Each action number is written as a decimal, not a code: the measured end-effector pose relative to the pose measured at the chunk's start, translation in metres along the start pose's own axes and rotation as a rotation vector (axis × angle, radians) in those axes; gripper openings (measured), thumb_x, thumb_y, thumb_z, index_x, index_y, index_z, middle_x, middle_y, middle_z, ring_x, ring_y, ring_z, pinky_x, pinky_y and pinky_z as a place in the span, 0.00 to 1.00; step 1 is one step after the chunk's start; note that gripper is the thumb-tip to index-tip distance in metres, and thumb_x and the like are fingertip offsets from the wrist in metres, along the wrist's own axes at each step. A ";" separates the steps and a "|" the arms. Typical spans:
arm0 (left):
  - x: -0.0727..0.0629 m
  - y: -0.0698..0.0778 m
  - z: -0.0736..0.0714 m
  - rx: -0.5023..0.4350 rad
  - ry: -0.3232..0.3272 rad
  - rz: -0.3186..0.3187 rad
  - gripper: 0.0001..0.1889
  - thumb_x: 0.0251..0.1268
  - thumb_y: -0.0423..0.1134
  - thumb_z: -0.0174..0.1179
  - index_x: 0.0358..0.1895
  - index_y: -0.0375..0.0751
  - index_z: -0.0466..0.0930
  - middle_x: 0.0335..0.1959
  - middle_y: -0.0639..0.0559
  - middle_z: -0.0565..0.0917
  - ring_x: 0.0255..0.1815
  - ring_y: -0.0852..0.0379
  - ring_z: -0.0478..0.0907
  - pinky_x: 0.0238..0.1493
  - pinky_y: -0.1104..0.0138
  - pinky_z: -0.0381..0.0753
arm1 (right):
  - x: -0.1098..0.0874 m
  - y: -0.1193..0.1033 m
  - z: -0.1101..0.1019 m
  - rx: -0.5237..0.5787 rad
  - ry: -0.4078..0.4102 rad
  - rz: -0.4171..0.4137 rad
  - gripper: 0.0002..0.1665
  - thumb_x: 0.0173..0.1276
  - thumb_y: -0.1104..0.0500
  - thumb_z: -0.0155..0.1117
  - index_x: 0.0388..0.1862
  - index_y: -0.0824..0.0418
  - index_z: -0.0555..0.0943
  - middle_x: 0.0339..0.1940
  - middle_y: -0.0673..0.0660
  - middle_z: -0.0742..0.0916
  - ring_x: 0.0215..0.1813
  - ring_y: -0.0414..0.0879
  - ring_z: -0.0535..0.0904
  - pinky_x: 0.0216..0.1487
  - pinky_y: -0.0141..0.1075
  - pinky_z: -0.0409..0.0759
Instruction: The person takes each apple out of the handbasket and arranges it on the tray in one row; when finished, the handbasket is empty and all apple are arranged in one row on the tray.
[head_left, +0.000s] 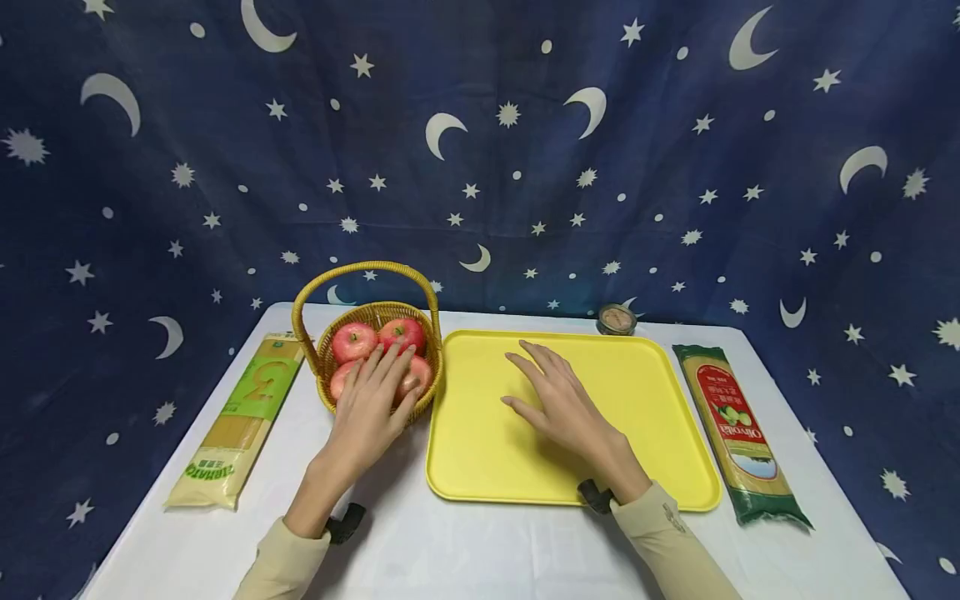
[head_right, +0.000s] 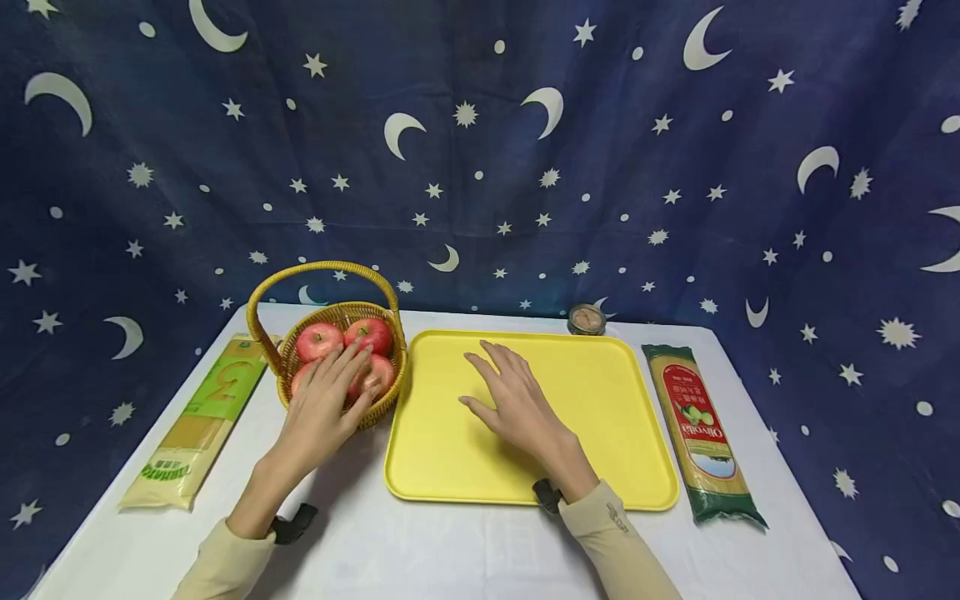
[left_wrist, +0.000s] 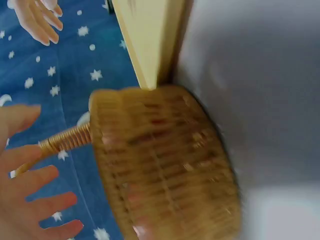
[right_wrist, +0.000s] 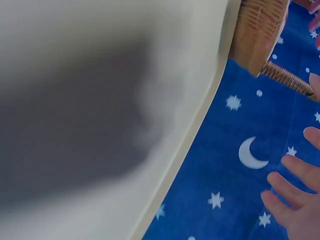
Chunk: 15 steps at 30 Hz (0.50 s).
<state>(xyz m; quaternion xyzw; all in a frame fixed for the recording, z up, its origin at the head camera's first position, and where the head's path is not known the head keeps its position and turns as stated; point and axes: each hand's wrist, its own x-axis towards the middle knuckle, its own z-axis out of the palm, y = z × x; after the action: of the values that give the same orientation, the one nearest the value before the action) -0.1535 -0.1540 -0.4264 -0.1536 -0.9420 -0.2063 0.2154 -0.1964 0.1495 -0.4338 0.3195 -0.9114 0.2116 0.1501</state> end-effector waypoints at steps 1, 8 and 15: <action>-0.003 -0.004 -0.001 -0.010 0.039 -0.003 0.31 0.69 0.42 0.66 0.73 0.39 0.73 0.76 0.41 0.72 0.75 0.35 0.67 0.74 0.35 0.63 | 0.003 -0.001 0.002 0.037 0.001 0.004 0.40 0.68 0.46 0.73 0.75 0.55 0.73 0.77 0.62 0.73 0.76 0.62 0.68 0.76 0.61 0.67; -0.023 -0.029 -0.013 -0.109 0.279 -0.107 0.20 0.66 0.31 0.66 0.61 0.33 0.81 0.62 0.37 0.81 0.63 0.37 0.77 0.62 0.42 0.76 | 0.029 -0.016 0.015 0.329 -0.052 0.073 0.37 0.67 0.49 0.75 0.72 0.57 0.75 0.71 0.57 0.78 0.73 0.55 0.73 0.73 0.55 0.74; -0.036 -0.057 -0.021 -0.209 0.398 -0.297 0.18 0.63 0.22 0.61 0.57 0.26 0.79 0.55 0.31 0.81 0.56 0.33 0.78 0.56 0.43 0.78 | 0.055 -0.032 0.038 0.508 -0.072 0.085 0.36 0.63 0.55 0.78 0.68 0.62 0.77 0.63 0.58 0.83 0.63 0.55 0.81 0.67 0.49 0.81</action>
<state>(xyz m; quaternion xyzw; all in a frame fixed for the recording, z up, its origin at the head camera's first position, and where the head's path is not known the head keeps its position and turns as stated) -0.1369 -0.2206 -0.4447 0.0081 -0.8669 -0.3580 0.3468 -0.2227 0.0801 -0.4348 0.3156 -0.8464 0.4283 0.0236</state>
